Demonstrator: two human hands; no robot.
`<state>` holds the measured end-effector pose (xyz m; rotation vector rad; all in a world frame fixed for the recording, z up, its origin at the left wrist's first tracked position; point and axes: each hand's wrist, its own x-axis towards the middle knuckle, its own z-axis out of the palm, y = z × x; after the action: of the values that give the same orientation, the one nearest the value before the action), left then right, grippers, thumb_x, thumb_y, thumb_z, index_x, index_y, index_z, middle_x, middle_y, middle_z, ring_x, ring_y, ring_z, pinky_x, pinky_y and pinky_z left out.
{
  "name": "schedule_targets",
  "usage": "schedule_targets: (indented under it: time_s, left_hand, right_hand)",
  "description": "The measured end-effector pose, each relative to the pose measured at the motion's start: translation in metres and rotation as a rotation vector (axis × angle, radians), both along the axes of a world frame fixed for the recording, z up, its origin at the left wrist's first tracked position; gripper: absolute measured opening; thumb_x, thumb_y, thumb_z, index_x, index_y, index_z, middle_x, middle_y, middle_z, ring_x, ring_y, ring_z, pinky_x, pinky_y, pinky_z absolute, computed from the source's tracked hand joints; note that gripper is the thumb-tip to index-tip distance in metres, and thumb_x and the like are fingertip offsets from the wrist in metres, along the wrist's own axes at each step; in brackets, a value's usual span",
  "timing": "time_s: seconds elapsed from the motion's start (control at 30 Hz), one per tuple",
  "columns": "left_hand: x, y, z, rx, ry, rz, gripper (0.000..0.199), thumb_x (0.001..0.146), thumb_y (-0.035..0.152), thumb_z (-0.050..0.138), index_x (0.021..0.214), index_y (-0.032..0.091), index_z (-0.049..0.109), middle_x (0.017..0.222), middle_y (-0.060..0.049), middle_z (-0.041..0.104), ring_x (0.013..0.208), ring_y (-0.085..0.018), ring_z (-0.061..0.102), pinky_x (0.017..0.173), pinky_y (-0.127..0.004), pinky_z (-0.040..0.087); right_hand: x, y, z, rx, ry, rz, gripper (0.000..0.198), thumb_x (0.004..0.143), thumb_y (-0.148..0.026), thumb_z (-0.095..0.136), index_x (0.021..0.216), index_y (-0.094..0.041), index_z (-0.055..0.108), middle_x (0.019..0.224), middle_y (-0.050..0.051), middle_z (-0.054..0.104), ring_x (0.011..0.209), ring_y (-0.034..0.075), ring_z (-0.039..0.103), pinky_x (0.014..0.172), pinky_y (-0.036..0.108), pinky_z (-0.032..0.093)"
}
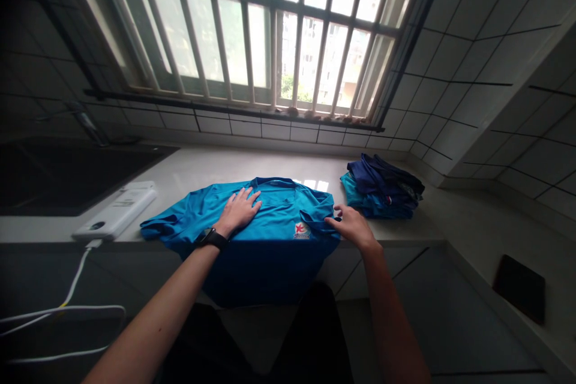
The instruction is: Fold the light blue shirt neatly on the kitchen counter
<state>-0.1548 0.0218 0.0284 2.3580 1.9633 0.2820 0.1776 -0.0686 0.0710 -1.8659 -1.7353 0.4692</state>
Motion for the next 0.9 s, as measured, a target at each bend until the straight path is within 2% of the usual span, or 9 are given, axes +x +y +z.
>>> schedule_targets:
  time_s: [0.1,0.2,0.3,0.4,0.53,0.67,0.77,0.83,0.9]
  left_hand:
    - [0.001,-0.001,0.002,-0.017,-0.004,0.006,0.059,0.106,0.044,0.031,0.160,0.023,0.045,0.171,-0.011,0.033,0.160,-0.032,0.025,0.129,-0.053,0.022]
    - [0.001,-0.001,0.003,-0.024,-0.003,0.008,0.060,0.106,0.044,0.031,0.160,0.023,0.045,0.172,-0.011,0.032,0.161,-0.031,0.024,0.129,-0.052,0.022]
    - [0.001,-0.001,0.004,-0.030,0.000,0.006,0.060,0.106,0.044,0.030,0.160,0.022,0.045,0.172,-0.011,0.031,0.161,-0.031,0.023,0.130,-0.052,0.021]
    - [0.000,0.000,0.003,-0.032,0.004,0.009,0.060,0.106,0.044,0.030,0.161,0.023,0.044,0.172,-0.010,0.031,0.161,-0.031,0.023,0.130,-0.052,0.021]
    - [0.000,0.000,0.003,-0.033,0.004,0.004,0.060,0.106,0.044,0.031,0.161,0.022,0.043,0.173,-0.010,0.030,0.161,-0.031,0.023,0.130,-0.052,0.021]
    - [0.000,0.001,0.002,-0.026,0.002,0.007,0.060,0.106,0.044,0.031,0.160,0.023,0.044,0.172,-0.010,0.031,0.160,-0.032,0.024,0.129,-0.052,0.021]
    - [0.000,0.001,0.001,-0.024,0.002,0.012,0.059,0.106,0.044,0.032,0.160,0.024,0.044,0.172,-0.009,0.031,0.161,-0.031,0.024,0.130,-0.051,0.021]
    - [0.000,0.002,0.000,-0.024,0.000,0.011,0.059,0.106,0.043,0.032,0.160,0.024,0.044,0.172,-0.009,0.031,0.161,-0.031,0.024,0.130,-0.051,0.021]
    - [0.000,0.002,-0.001,-0.019,-0.005,0.012,0.058,0.106,0.043,0.034,0.160,0.024,0.045,0.172,-0.009,0.032,0.161,-0.031,0.025,0.130,-0.051,0.021]
  right_hand:
    - [0.003,-0.008,0.003,-0.114,-0.010,0.113,0.026,0.076,-0.041,0.077,0.092,-0.021,0.076,0.076,0.003,0.074,0.072,0.021,0.069,0.062,0.027,0.048]
    - [0.004,-0.012,0.005,-0.047,-0.045,0.167,0.025,0.081,-0.045,0.068,0.070,-0.022,0.068,0.068,0.002,0.068,0.068,0.018,0.063,0.059,0.026,0.043]
    - [0.003,-0.016,0.005,0.021,-0.042,0.188,0.030,0.080,-0.047,0.068,0.066,-0.022,0.061,0.068,0.000,0.064,0.068,0.017,0.059,0.060,0.025,0.040]
    - [0.002,-0.021,0.008,-0.058,0.066,0.268,0.038,0.081,-0.056,0.069,0.068,-0.022,0.057,0.066,-0.002,0.061,0.065,0.016,0.056,0.057,0.024,0.038]
    - [0.001,-0.023,0.013,-0.227,0.255,0.414,0.050,0.089,-0.069,0.058,0.079,-0.020,0.065,0.077,0.004,0.072,0.070,0.018,0.063,0.062,0.026,0.045]
    - [0.005,-0.016,0.008,-0.037,0.096,0.293,0.043,0.082,-0.062,0.069,0.090,-0.020,0.074,0.088,0.007,0.074,0.078,0.020,0.065,0.069,0.030,0.050]
    - [0.007,-0.011,0.001,-0.051,-0.049,0.333,0.038,0.075,-0.049,0.078,0.103,-0.022,0.078,0.092,0.004,0.076,0.082,0.022,0.066,0.070,0.029,0.050]
    - [0.005,-0.009,-0.002,-0.047,-0.095,0.359,0.032,0.083,-0.043,0.070,0.106,-0.023,0.079,0.086,0.003,0.076,0.078,0.021,0.067,0.069,0.028,0.048]
    - [0.002,-0.007,-0.002,0.053,-0.138,0.252,0.031,0.091,-0.039,0.058,0.102,-0.021,0.080,0.083,0.005,0.075,0.075,0.022,0.067,0.069,0.030,0.048]
